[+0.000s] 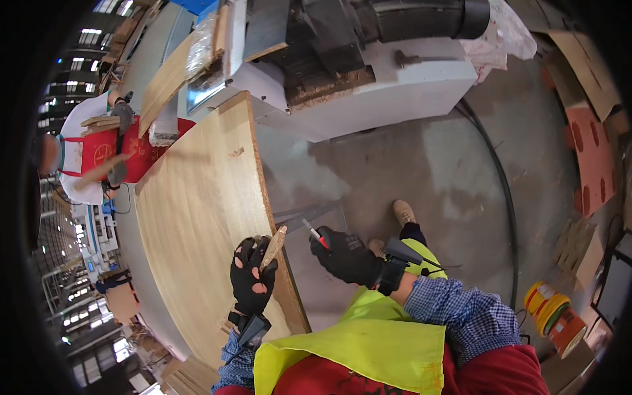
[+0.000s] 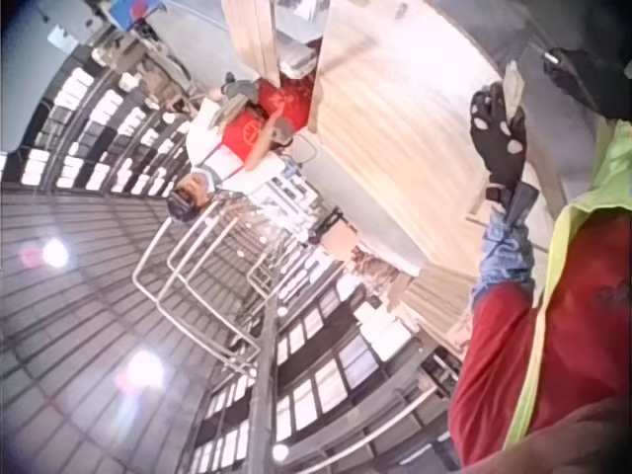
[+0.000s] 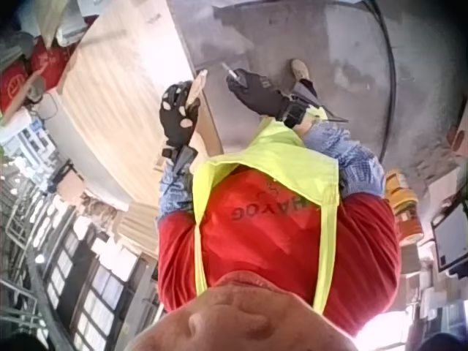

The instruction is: Trim the edges of wood panels using a utility knife.

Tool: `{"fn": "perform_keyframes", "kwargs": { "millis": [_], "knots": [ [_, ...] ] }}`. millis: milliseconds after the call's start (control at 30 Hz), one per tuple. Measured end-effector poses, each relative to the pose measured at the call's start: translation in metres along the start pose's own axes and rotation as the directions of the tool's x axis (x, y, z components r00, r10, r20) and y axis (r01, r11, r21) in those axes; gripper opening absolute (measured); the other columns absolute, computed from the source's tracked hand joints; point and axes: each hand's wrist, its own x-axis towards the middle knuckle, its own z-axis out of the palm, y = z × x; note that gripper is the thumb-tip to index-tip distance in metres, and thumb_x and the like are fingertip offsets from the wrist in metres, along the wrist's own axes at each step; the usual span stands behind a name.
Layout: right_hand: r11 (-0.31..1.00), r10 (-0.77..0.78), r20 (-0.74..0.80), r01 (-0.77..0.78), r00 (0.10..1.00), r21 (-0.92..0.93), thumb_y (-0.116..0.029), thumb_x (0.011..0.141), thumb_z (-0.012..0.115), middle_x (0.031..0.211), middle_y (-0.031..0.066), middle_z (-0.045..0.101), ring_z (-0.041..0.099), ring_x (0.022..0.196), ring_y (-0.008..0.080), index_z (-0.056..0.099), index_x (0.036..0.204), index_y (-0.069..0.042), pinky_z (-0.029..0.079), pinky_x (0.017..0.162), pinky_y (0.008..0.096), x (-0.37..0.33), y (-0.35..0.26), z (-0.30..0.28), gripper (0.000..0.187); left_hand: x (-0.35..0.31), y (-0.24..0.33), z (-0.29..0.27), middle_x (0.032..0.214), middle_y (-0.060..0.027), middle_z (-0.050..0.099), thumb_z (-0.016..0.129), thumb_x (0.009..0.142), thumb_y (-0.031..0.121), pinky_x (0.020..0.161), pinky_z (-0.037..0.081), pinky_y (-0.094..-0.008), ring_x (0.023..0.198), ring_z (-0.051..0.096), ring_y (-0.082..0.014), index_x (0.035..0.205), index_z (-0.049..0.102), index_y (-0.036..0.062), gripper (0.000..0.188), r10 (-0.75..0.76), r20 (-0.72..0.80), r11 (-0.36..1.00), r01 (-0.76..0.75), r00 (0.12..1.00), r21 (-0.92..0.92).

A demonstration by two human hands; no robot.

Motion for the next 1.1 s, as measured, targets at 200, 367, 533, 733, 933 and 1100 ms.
{"fn": "perform_keyframes", "kwargs": {
  "millis": [200, 367, 533, 733, 933, 1100],
  "knots": [
    [0.729, -0.341, 0.078, 0.316, 0.937, -0.607, -0.021, 0.090, 0.059, 0.087, 0.0173, 0.065, 0.064, 0.072, 0.0369, 0.052, 0.113, -0.007, 0.051, 0.061, 0.0452, 0.007, 0.008, 0.028, 0.027, 0.003, -0.003, 0.004, 0.094, -0.0083, 0.066, 0.073, 0.076, 0.013, 0.104, 0.039, -0.0432, 0.091, 0.063, -0.0255, 0.108, 0.066, 0.0051, 0.033, 0.015, 0.028, 0.988, -0.019, 0.999, 0.153],
    [0.685, -0.388, 0.107, 0.364, 0.915, -0.631, -0.019, 0.088, 0.060, 0.081, 0.0147, 0.063, 0.063, 0.067, 0.0353, 0.050, 0.108, -0.008, 0.050, 0.056, 0.0448, 0.011, 0.001, 0.023, 0.024, 0.005, -0.013, 0.009, 0.092, -0.0090, 0.066, 0.073, 0.078, 0.014, 0.101, 0.042, -0.0471, 0.091, 0.063, -0.0269, 0.108, 0.065, 0.0047, 0.032, 0.068, 0.043, 0.995, -0.071, 0.997, 0.076],
    [0.685, -0.304, 0.079, 0.275, 0.949, -0.674, -0.015, 0.087, 0.059, 0.076, 0.0141, 0.062, 0.062, 0.063, 0.0350, 0.050, 0.102, -0.006, 0.049, 0.055, 0.0451, 0.014, 0.002, 0.028, 0.020, 0.008, -0.015, 0.010, 0.090, -0.0092, 0.066, 0.073, 0.078, 0.014, 0.099, 0.044, -0.0466, 0.091, 0.063, -0.0277, 0.105, 0.066, 0.0048, 0.029, 0.069, 0.047, 0.996, -0.071, 0.996, 0.045],
    [0.717, -0.150, 0.069, 0.157, 0.986, -0.679, -0.014, 0.084, 0.060, 0.075, 0.0160, 0.062, 0.063, 0.066, 0.0358, 0.052, 0.100, -0.006, 0.049, 0.058, 0.0459, 0.012, -0.015, 0.032, 0.019, 0.006, -0.023, 0.007, 0.093, -0.0109, 0.064, 0.072, 0.077, 0.010, 0.093, 0.045, -0.0454, 0.096, 0.058, -0.0353, 0.094, 0.066, 0.0068, 0.018, 0.035, 0.084, 0.999, -0.033, 0.996, -0.023],
    [0.520, -0.122, 0.257, 0.283, 0.959, -0.806, -0.012, 0.082, 0.061, 0.078, 0.0126, 0.063, 0.066, 0.067, 0.0309, 0.054, 0.098, -0.008, 0.050, 0.060, 0.0429, 0.034, -0.023, 0.008, 0.018, 0.010, -0.027, 0.005, 0.095, -0.0134, 0.063, 0.072, 0.076, 0.008, 0.087, 0.047, -0.0455, 0.098, 0.058, -0.0364, 0.097, 0.067, 0.0051, 0.023, 0.032, 0.089, 0.997, -0.025, 0.996, -0.075],
    [0.657, -0.093, 0.210, 0.218, 0.973, -0.722, -0.013, 0.078, 0.063, 0.078, 0.0134, 0.061, 0.064, 0.067, 0.0339, 0.054, 0.097, -0.010, 0.049, 0.061, 0.0444, 0.032, -0.011, 0.012, 0.022, 0.018, -0.023, 0.002, 0.092, -0.0144, 0.062, 0.074, 0.073, 0.007, 0.080, 0.048, -0.0441, 0.091, 0.059, -0.0369, 0.096, 0.067, 0.0046, 0.023, 0.031, 0.106, 0.991, -0.017, 0.994, -0.132]
  ]
}}
